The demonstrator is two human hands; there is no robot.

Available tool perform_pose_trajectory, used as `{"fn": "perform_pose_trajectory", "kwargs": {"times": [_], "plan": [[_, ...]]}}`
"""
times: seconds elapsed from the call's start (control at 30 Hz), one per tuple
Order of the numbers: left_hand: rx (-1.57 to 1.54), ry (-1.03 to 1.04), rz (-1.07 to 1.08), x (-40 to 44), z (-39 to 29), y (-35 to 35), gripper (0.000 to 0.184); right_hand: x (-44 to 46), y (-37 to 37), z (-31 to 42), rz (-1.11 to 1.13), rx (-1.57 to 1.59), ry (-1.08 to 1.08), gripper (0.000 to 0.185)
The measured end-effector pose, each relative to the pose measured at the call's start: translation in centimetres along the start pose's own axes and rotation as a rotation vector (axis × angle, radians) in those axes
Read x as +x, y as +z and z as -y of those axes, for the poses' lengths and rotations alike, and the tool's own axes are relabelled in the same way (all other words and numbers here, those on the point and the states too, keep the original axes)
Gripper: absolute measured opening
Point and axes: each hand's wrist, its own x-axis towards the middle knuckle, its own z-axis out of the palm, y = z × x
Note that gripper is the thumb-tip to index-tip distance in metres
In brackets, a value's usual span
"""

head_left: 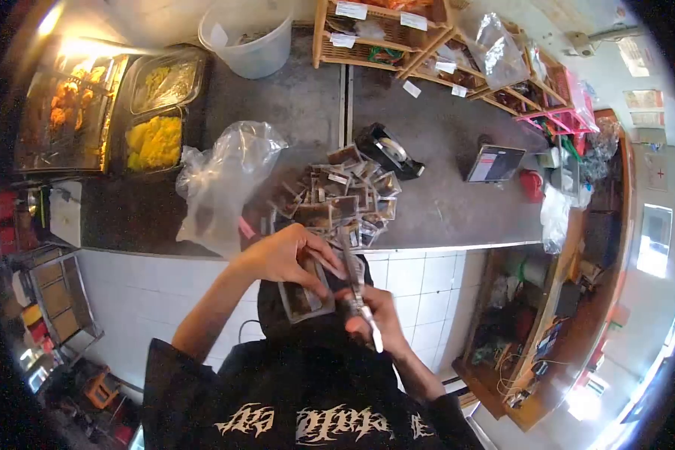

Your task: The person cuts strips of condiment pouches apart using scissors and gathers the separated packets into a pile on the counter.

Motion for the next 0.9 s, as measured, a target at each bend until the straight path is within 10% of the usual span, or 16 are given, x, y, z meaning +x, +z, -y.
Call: {"fn": "perform_pose_trajectory", "kwargs": {"times": [0.1,0.33,0.53,0.6,0.73,0.9], "plan": [[-0.064,-0.063,-0.199,1.5,4.7,-1.9,0.034,1.0,-4.0,-1.9,-0.348,0.012,0.171,0.062],[-0.426,-0.108,-0.488,10.3,15.2,-4.3,0.029,10.3,-23.3,-22.9,-0.887,-1.064,0.112,0.058],[-0.013,0.082,-0.815,17.4,21.3,-5.5,0.062,12.8,-27.3,-24.3,-0.691,-1.261,0.099,0.059],[0.347,-0.195,-0.795,16.1,17.8,-5.4,0.077,13.4,-24.3,-19.5,-0.675,-1.204,0.118,0.062],[0.897,-0.323,-0.765,13.8,15.0,-4.6,0.132,16.1,-15.1,-16.2,-0.427,-0.892,-0.004,0.126],[0.959,-0.318,-0.59,16.1,19.1,-4.3,0.156,22.0,-12.0,-18.9,-0.423,-0.966,-0.019,0.14]]}}
